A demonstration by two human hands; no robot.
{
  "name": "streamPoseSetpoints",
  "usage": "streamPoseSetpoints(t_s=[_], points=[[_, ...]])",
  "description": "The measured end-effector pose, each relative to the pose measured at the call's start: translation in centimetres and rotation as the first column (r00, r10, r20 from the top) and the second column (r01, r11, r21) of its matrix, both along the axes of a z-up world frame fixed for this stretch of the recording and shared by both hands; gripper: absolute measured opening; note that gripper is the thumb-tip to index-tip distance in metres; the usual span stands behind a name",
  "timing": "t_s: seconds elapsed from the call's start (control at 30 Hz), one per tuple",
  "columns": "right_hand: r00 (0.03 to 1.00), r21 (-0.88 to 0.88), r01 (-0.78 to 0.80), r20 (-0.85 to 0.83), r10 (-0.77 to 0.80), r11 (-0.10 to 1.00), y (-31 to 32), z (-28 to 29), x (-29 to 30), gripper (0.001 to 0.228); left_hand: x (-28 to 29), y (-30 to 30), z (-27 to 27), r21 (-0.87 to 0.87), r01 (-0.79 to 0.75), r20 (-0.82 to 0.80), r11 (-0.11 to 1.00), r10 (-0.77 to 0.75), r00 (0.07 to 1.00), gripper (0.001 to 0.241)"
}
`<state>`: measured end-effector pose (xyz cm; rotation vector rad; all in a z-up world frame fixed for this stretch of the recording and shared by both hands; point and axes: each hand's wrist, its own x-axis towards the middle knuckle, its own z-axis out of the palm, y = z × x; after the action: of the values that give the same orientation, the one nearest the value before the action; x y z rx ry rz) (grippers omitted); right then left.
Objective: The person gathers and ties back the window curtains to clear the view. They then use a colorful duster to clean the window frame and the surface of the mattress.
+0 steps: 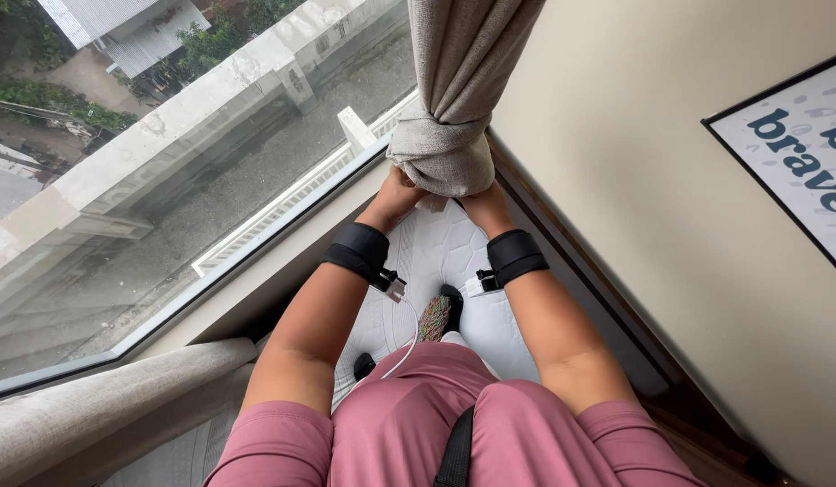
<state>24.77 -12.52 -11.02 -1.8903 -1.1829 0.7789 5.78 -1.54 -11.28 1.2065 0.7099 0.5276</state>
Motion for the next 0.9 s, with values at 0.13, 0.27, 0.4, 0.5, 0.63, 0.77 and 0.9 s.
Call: streamPoseSetpoints(t_s=[0.13,0.27,0.4,0.5,0.63,0.77,0.9], points=[[0.997,-0.036,0.021,0.072,-0.019,0.999,1.1,-2.7,1.0,0.076,-0.3,-1.1,7.4,0.175,-0.26,-0.085,0.95,0.278,0.957,0.117],[0.992,-0.111,-0.054,-0.118,0.04,0.992,1.6,-2.9,0.5,0.068,-0.1,0.1,5.8,0.688,-0.312,0.028,0.655,0.406,0.913,0.098],[0.906,-0.196,-0.07,-0.422,-0.02,0.978,1.7,-2.8,0.3,0.07,-0.5,2.1,3.8,0.626,-0.254,-0.072,0.738,0.378,0.923,0.067],[0.947,-0.081,-0.056,-0.321,0.027,0.995,1.8,-5.2,1.8,0.064,-0.4,2.2,5.6,0.745,-0.054,-0.286,0.665,0.392,0.874,0.054],[0.978,0.009,0.05,-0.204,-0.047,0.999,2.5,-7.1,2.6,0.056,0.3,2.6,4.8,0.536,-0.116,-0.232,0.836,0.278,0.932,0.035],[0.859,0.088,0.249,-0.48,-0.178,0.965,2.4,-3.3,1.0,0.08,1.6,3.4,2.1,0.721,-0.006,-0.294,0.692,0.314,0.903,0.04],[0.955,0.28,0.274,-0.193,-0.226,0.92,0.8,1.4,-0.4,0.08,2.9,1.9,3.9,0.6,-0.205,-0.156,0.774,0.364,0.918,0.039]])
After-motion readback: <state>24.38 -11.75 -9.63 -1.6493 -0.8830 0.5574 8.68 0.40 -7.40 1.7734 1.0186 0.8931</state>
